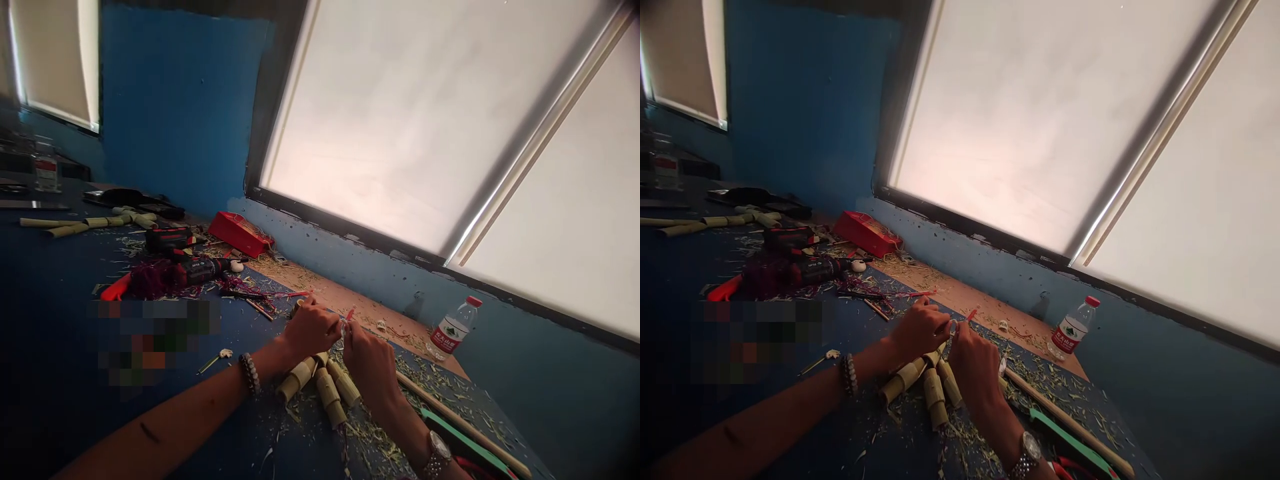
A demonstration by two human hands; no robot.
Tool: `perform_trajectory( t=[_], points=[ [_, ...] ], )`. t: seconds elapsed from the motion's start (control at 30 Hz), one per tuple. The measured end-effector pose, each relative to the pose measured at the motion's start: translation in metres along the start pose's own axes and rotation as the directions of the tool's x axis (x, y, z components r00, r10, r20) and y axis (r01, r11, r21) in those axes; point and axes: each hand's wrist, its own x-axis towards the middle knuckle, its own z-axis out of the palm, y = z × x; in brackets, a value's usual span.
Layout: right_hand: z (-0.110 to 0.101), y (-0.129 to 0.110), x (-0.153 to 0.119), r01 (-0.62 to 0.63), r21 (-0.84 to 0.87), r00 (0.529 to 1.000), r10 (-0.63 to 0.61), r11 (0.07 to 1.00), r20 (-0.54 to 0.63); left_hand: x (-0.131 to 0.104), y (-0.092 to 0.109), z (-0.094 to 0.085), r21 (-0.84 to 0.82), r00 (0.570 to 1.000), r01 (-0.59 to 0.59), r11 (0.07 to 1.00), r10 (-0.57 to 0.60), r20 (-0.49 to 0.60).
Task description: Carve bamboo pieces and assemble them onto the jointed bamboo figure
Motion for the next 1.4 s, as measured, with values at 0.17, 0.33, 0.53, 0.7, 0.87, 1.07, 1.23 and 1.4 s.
perform_trajectory(
  t=[0.17,0.33,0.53,0.7,0.87,1.07,1.23,1.4],
  points=[
    [0.0,-0.003,0.008,-0.026,0.054,0.997,0.022,0.998,0.072,0.001,0.006,0.005,0.016,0.997,0.079,0.997,-0.08,0.018],
    [-0.005,0.008,0.016,-0.053,0.113,0.999,0.053,0.992,0.0,0.0,0.004,0.0,-0.133,0.997,0.065,0.989,-0.057,0.058],
    [-0.009,0.03,0.019,0.07,0.352,0.993,-0.032,0.934,-0.112,0.002,0.0,-0.008,-0.613,0.985,0.154,0.775,-0.068,0.161],
    [-0.009,0.033,0.013,0.141,0.422,0.975,-0.053,0.896,-0.214,0.004,0.0,-0.008,-0.753,0.978,0.189,0.63,-0.052,0.202],
    [-0.014,0.025,0.008,0.153,0.481,0.976,-0.057,0.863,-0.208,0.005,0.002,-0.004,-0.887,0.975,0.223,0.405,-0.107,0.197],
    [-0.025,0.017,0.005,0.14,0.588,0.987,-0.067,0.797,-0.144,0.009,-0.003,-0.006,-0.898,0.975,0.152,0.414,-0.213,0.067],
    [-0.024,0.018,0.005,0.135,0.627,0.991,-0.097,0.767,-0.094,0.01,-0.002,-0.01,-0.894,0.96,0.149,0.423,-0.279,0.028],
    [-0.018,0.029,0.012,0.098,0.766,0.992,-0.12,0.635,-0.028,0.01,-0.001,-0.011,-0.893,0.953,0.18,0.413,-0.3,0.053]
  ],
)
